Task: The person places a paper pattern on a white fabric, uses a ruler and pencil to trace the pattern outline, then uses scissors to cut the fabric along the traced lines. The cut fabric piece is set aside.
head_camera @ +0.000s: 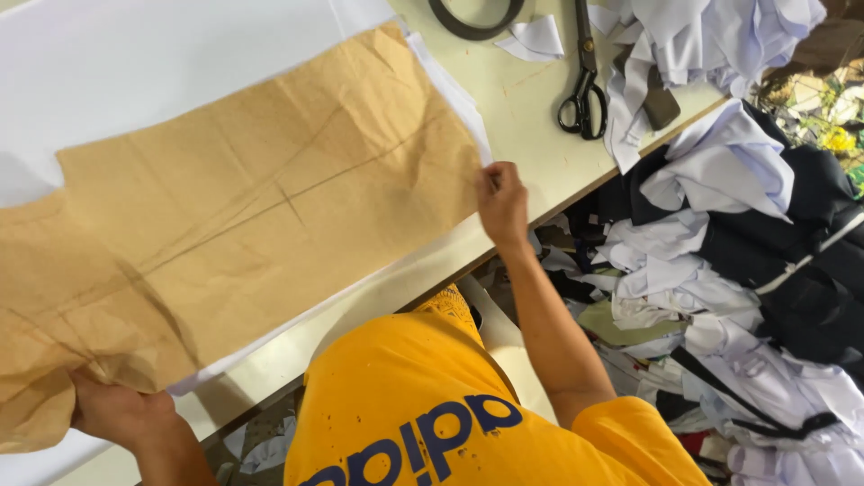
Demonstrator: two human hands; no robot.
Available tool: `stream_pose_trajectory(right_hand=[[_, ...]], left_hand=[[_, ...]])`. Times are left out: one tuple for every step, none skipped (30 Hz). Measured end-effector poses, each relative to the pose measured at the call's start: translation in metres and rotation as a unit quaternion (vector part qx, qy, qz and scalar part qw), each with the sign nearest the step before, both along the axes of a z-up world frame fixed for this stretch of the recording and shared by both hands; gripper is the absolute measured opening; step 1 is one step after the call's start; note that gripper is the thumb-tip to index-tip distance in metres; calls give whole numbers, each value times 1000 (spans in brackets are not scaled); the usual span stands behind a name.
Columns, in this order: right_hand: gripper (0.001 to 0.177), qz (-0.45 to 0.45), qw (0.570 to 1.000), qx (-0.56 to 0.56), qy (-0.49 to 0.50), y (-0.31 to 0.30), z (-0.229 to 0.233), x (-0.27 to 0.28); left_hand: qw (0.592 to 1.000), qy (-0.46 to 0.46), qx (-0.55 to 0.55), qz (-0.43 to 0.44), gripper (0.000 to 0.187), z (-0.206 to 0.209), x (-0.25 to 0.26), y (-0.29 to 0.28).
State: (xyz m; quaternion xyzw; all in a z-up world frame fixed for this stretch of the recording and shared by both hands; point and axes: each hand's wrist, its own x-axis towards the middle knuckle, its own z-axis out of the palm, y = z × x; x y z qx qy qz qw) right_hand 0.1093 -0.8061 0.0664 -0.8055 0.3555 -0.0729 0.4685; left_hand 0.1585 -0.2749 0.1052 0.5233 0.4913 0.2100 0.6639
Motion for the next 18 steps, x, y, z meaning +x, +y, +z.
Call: stream_pose_trajectory(right_hand=[[20, -4, 999, 7, 48, -6, 8, 0], [20, -1, 999, 7, 48, -5, 6, -2], [22, 0, 999, -3, 44, -5, 5, -4], [23, 2, 999, -12, 42, -7, 2, -4], [23, 6, 999, -11, 44, -10, -1, -6], [26, 12, 999, -24, 40, -10, -4, -6], [31, 19, 999, -36, 36, -11, -7, -6], [31, 23, 998, -35, 35, -10, -4, -5], [32, 17, 999, -33, 37, -11, -2, -5], [33, 11, 999, -33, 39, -11, 0, -5], [33, 14, 999, -33, 39, -12, -1, -4], [37, 14, 999, -30, 36, -13, 0, -5], [42, 13, 999, -28, 32, -14, 0, -6], [42, 16, 999, -28, 33, -15, -2, -5], [43, 15, 999, -28, 34, -16, -4, -5], [43, 13, 999, -29, 37, -17, -6, -6], [43, 14, 999, -29, 37, -18, -9, -4], [45, 22, 998, -49, 41, -21, -12, -4]], left_hand=[[999, -33, -11, -5, 25, 12, -1, -4], [999, -33, -11, -2, 25, 15, -4, -2], [999, -35, -20, -3, 31, 18, -6, 0], [999, -36, -29, -4, 37, 20, -8, 0], [999, -34, -28, 0, 37, 5, -17, 17], [993, -86, -26, -82, 51, -11, -26, 36], [977, -137, -21, -164, 70, -27, -36, 56], [977, -138, -19, -160, 70, -17, -32, 59], [981, -175, -84, -26, 66, -7, -29, 63], [961, -209, -145, 108, 65, 1, -25, 66], [961, -210, -144, 111, 65, 13, -28, 66], [986, -106, -102, 82, 71, 25, -32, 67], [997, 0, -60, 52, 80, 37, -37, 67], [997, 0, -60, 54, 80, 15, -44, 87], [1000, -7, -3, 11, 37, -7, -52, 106], [998, -14, 53, -33, 14, -29, -60, 125], [998, -13, 53, -31, 14, -46, -66, 148], [996, 3, 83, -40, 12, -64, -71, 169]])
